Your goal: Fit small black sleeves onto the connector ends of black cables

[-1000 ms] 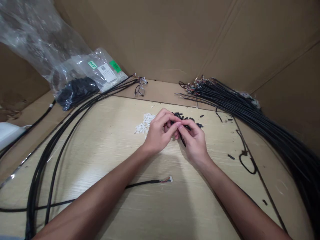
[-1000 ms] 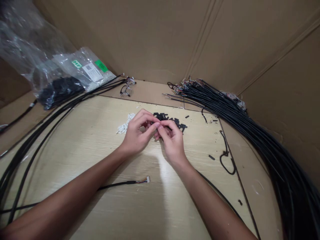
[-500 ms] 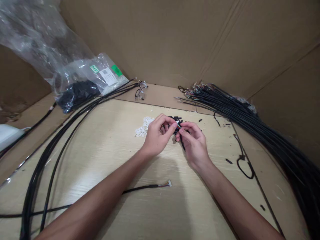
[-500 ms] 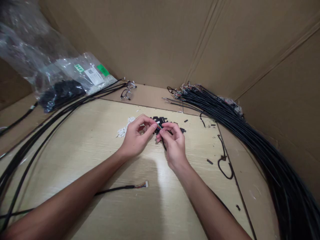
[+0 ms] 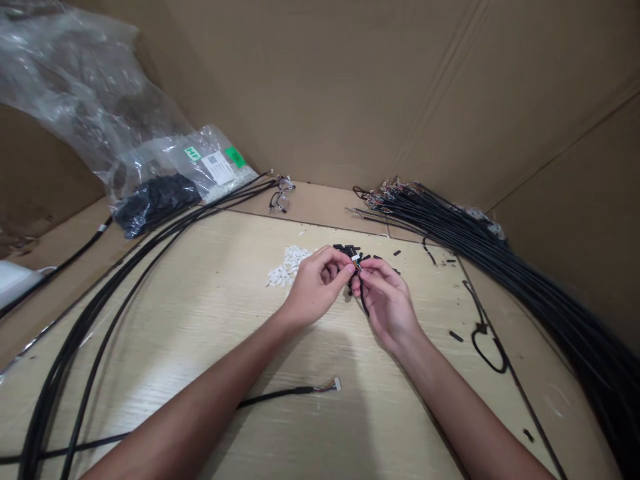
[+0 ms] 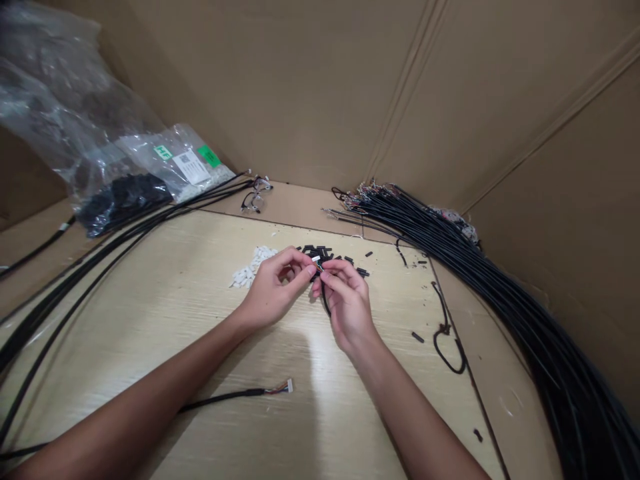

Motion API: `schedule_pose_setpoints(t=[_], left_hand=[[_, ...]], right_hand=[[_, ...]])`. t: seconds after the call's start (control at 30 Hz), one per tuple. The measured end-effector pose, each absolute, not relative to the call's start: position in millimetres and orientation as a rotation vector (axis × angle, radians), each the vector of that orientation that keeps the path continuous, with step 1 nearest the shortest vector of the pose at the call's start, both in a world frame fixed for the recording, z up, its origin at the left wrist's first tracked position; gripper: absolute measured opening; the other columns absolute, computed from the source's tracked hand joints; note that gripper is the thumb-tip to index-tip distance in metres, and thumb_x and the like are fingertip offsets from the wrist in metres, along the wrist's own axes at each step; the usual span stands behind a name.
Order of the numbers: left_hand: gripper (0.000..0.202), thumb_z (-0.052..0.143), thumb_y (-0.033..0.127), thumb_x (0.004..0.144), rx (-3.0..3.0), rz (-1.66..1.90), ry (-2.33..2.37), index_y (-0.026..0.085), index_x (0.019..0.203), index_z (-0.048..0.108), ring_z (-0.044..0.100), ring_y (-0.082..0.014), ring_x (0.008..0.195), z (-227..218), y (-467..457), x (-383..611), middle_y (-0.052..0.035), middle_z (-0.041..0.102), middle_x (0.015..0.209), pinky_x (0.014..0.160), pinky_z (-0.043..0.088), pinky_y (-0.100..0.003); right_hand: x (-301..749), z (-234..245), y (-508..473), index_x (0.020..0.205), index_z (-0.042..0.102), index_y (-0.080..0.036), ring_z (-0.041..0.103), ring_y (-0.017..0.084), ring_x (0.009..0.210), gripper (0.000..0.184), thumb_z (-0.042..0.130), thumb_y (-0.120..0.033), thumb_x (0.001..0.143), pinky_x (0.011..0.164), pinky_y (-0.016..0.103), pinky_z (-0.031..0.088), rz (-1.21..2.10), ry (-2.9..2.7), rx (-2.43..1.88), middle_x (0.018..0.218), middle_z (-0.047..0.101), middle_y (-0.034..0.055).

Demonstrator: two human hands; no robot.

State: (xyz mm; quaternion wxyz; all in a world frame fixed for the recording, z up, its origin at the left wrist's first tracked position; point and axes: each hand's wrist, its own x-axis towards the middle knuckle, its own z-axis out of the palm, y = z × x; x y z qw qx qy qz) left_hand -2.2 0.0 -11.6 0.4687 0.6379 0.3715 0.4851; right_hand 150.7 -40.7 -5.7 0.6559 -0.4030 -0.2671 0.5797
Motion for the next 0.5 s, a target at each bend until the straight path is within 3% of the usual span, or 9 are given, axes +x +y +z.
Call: schedule_pose_setpoints(t=[0.5], left_hand=[[0.028,0.085,0.044,0.097,1.369,1.176,0.778,0.019,0.100,0.072,0.066,-0.0111,0.061,-18.4,4.3,1.1,-0.0004,0.074,0.078,0.058,0.051,-0.025]], right_hand=[[150.8,-4.6,-42.7,0.088,0.078,-0.022,0.068,0.016,0.064,0.018,0.091,-0.027,0.076,0.063,0.031,0.058,1.428,-0.743,-0.963,0.077,0.074,-0.0002]])
